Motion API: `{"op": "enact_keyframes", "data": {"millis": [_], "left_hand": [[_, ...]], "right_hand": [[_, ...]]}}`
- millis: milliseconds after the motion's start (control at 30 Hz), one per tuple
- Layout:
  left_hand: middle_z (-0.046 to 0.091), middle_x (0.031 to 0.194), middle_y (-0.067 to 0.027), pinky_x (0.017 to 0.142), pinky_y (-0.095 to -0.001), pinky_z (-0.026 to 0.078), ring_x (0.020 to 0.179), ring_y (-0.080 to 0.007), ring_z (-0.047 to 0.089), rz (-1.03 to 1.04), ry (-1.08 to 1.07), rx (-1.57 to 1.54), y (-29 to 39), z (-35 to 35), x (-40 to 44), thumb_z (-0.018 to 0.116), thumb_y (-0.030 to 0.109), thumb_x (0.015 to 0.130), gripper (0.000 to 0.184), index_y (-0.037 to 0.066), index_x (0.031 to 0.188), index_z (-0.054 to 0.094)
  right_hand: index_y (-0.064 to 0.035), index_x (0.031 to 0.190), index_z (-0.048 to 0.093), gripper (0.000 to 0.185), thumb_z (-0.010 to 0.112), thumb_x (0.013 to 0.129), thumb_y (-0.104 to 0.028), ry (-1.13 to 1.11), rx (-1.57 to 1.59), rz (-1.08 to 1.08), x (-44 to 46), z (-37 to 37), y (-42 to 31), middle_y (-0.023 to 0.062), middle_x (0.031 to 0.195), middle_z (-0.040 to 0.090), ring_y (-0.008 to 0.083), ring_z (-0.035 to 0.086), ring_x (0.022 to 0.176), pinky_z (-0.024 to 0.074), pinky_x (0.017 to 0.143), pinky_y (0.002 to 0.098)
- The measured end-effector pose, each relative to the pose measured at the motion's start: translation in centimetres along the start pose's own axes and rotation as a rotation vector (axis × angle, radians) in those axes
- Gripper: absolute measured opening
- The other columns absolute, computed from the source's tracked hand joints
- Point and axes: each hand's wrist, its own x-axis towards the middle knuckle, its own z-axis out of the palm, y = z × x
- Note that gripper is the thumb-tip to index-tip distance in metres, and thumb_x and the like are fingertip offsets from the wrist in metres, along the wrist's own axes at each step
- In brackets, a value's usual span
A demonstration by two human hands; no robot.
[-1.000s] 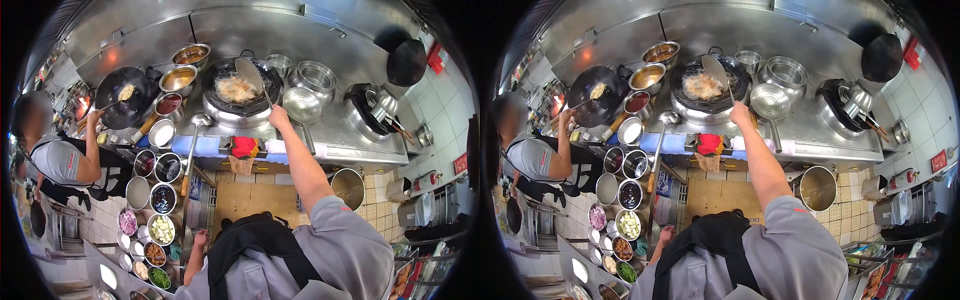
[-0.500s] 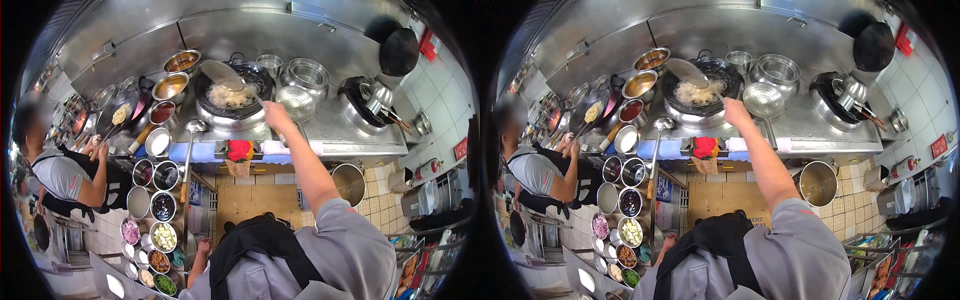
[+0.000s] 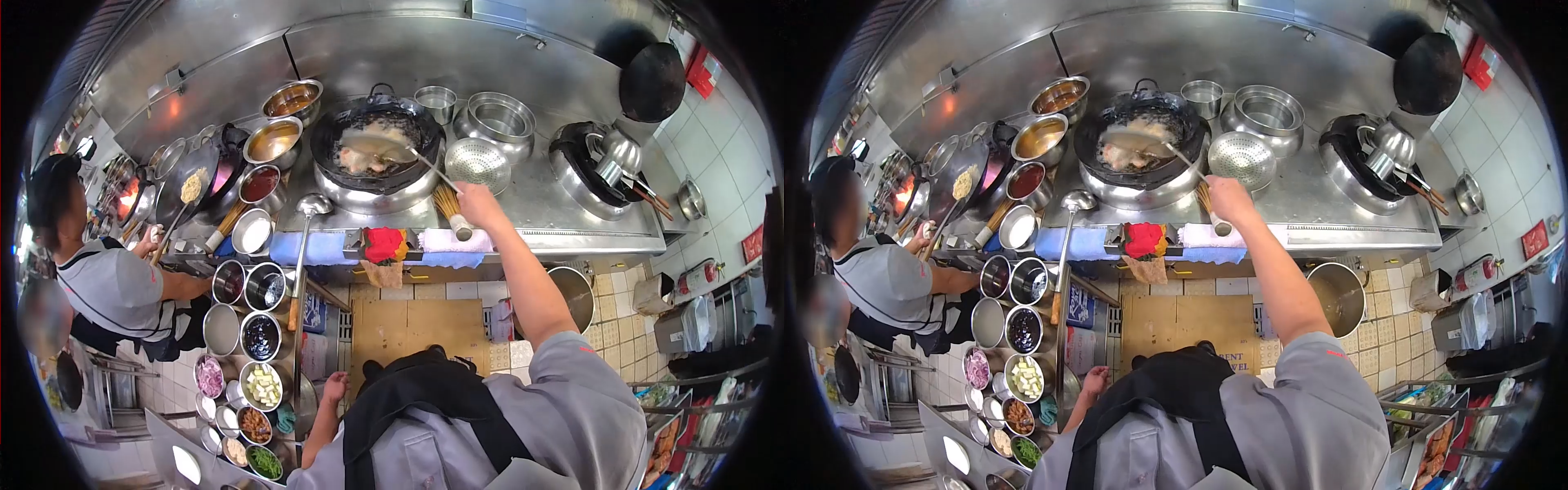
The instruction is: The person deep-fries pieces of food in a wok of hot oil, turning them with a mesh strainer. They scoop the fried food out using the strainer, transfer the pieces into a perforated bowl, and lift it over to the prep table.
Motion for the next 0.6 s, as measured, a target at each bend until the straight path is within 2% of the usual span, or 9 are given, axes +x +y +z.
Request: {"op": "enact_keyframes", "data": {"millis": [67, 133, 200, 233, 267, 333, 467, 533, 600], "left_hand": [[0.060, 0.077, -0.0084, 0.061, -0.0287, 0.045, 0.066, -0.0173, 0.057, 0.167, 0.054, 0.359, 3.1, 1.5, -0.6, 0.052, 0.018, 0.078, 0.022, 0.001, 0.090, 0.054], [0.060, 0.073, -0.0099, 0.064, -0.0279, 0.045, 0.068, -0.0155, 0.058, 0.201, 0.136, 0.483, 9.4, 4.1, -2.7, 0.054, 0.021, 0.075, 0.022, 0.001, 0.085, 0.057], [0.059, 0.069, -0.0104, 0.062, -0.0283, 0.044, 0.066, -0.0168, 0.058, 0.383, 0.188, 0.551, 11.1, 5.2, -0.7, 0.054, 0.020, 0.074, 0.019, 0.004, 0.083, 0.057], [0.058, 0.067, -0.0105, 0.061, -0.0289, 0.044, 0.065, -0.0179, 0.057, 0.485, 0.224, 0.534, 13.1, 6.2, -0.4, 0.055, 0.019, 0.074, 0.017, 0.004, 0.082, 0.057], [0.057, 0.066, -0.0107, 0.060, -0.0296, 0.044, 0.063, -0.0189, 0.057, 0.590, 0.259, 0.515, 15.8, 7.4, -0.4, 0.055, 0.018, 0.074, 0.015, 0.005, 0.081, 0.057], [0.055, 0.063, -0.0098, 0.058, -0.0304, 0.043, 0.060, -0.0205, 0.055, 0.702, 0.281, 0.467, 22.0, 8.9, -1.4, 0.056, 0.014, 0.073, 0.012, 0.004, 0.081, 0.056], [0.054, 0.062, -0.0091, 0.055, -0.0292, 0.042, 0.058, -0.0209, 0.053, 0.817, 0.334, 0.433, 30.3, 9.8, -0.5, 0.057, 0.010, 0.072, 0.013, 0.004, 0.084, 0.055], [0.054, 0.066, -0.0093, 0.058, -0.0312, 0.042, 0.062, -0.0229, 0.054, 0.966, 0.342, 0.465, 33.3, 9.6, 1.1, 0.057, 0.010, 0.071, 0.013, 0.005, 0.083, 0.055], [0.055, 0.071, -0.0099, 0.063, -0.0348, 0.042, 0.070, -0.0260, 0.053, 1.064, 0.419, 0.677, 37.2, 9.8, 1.8, 0.058, 0.012, 0.070, 0.011, 0.006, 0.080, 0.056]], "right_hand": [[-0.0050, 0.102, 0.051, 0.028, 0.044, 0.075, -0.008, 0.103, 0.142, 0.066, -0.4, -0.8, 1.0, 0.0219, 0.086, 0.055, 0.0367, 0.053, 0.082, 0.0418, 0.073, 0.0425], [-0.0031, 0.103, 0.049, 0.028, 0.044, 0.076, -0.008, 0.163, 0.193, 0.036, -0.8, -0.8, 2.2, 0.0228, 0.089, 0.055, 0.0363, 0.053, 0.082, 0.0413, 0.074, 0.0414], [-0.0025, 0.105, 0.048, 0.028, 0.044, 0.077, -0.008, 0.306, 0.341, 0.172, -0.9, 1.1, 4.6, 0.0236, 0.091, 0.054, 0.0370, 0.053, 0.082, 0.0411, 0.074, 0.0409], [-0.0025, 0.106, 0.047, 0.029, 0.044, 0.078, -0.009, 0.287, 0.499, 0.258, -1.4, 0.7, 4.8, 0.0242, 0.092, 0.053, 0.0379, 0.052, 0.084, 0.0410, 0.074, 0.0406], [-0.0025, 0.106, 0.047, 0.029, 0.044, 0.078, -0.009, 0.282, 0.500, 0.262, -1.6, 0.7, 5.8, 0.0242, 0.092, 0.053, 0.0379, 0.052, 0.084, 0.0410, 0.074, 0.0406], [-0.0024, 0.106, 0.046, 0.030, 0.044, 0.077, -0.007, 0.475, 0.294, 0.296, -2.6, 1.1, 8.4, 0.0235, 0.090, 0.054, 0.0386, 0.052, 0.082, 0.0414, 0.073, 0.0403], [-0.0035, 0.107, 0.046, 0.033, 0.044, 0.074, -0.005, 0.605, 0.162, 0.440, -4.7, -1.6, 13.2, 0.0255, 0.083, 0.055, 0.0387, 0.053, 0.078, 0.0415, 0.067, 0.0428], [-0.0029, 0.106, 0.047, 0.034, 0.045, 0.072, -0.005, 0.655, 0.041, 0.510, -4.6, -2.1, 16.8, 0.0246, 0.082, 0.055, 0.0385, 0.053, 0.078, 0.0418, 0.067, 0.0432], [-0.0025, 0.105, 0.047, 0.034, 0.045, 0.071, -0.004, 0.655, -0.068, 0.571, -3.7, -3.0, 20.0, 0.0237, 0.082, 0.056, 0.0384, 0.053, 0.078, 0.0421, 0.067, 0.0431]]}}
